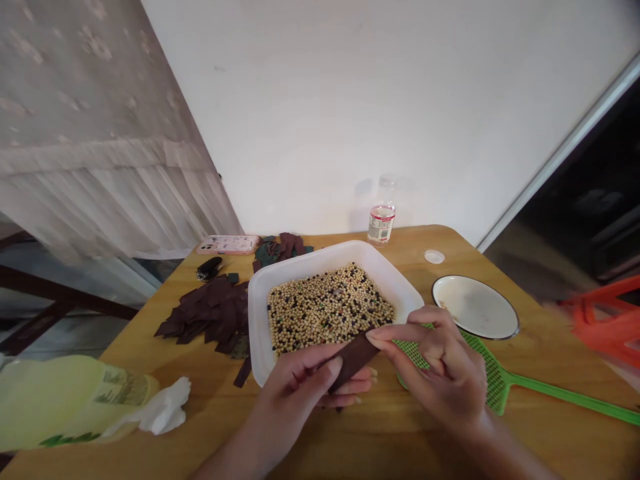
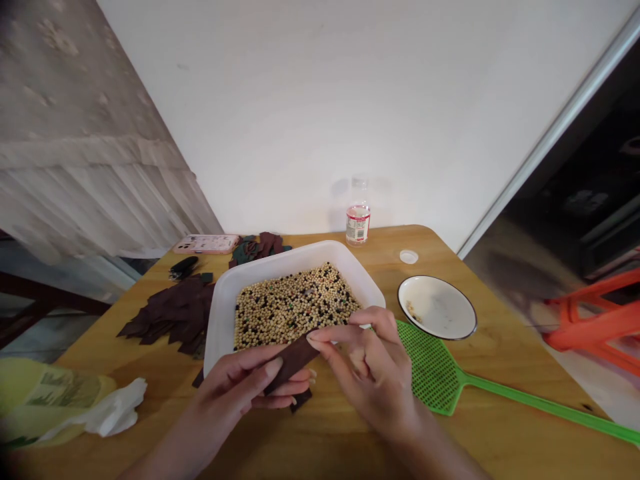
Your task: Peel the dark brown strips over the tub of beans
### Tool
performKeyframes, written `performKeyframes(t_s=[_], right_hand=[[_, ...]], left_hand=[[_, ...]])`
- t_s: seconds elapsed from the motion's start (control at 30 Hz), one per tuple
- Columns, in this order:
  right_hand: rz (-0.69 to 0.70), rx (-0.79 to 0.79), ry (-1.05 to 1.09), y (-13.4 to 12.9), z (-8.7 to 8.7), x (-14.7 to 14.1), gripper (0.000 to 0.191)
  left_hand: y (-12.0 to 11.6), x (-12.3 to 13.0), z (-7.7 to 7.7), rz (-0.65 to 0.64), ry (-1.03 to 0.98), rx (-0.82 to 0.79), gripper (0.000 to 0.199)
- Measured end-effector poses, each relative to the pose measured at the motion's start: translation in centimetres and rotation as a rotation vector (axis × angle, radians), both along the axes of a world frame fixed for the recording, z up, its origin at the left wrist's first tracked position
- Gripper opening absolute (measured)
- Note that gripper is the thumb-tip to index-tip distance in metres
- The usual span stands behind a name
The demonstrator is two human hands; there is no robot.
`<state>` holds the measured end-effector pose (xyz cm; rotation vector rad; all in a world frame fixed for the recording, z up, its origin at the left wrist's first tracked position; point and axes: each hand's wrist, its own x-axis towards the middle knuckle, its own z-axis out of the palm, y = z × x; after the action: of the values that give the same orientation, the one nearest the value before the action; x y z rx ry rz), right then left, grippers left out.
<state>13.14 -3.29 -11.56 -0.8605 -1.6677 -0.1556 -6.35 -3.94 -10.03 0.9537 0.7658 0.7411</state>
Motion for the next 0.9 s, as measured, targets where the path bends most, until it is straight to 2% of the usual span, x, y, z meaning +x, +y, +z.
performKeyframes(t_s=[0.73, 0.9], right_hand=[[-0.009, -0.002, 0.008, 0.03, -0.03, -0.11, 0.027], [-0.016, 0.005, -0.003, 0.0, 0.01, 0.0, 0.028]], left_hand=[[0.05, 0.15, 0.08, 0.045, 0.007, -0.01, 0.036], [-0.11, 0.14, -0.24, 0.015, 0.01, 0.007, 0.035]])
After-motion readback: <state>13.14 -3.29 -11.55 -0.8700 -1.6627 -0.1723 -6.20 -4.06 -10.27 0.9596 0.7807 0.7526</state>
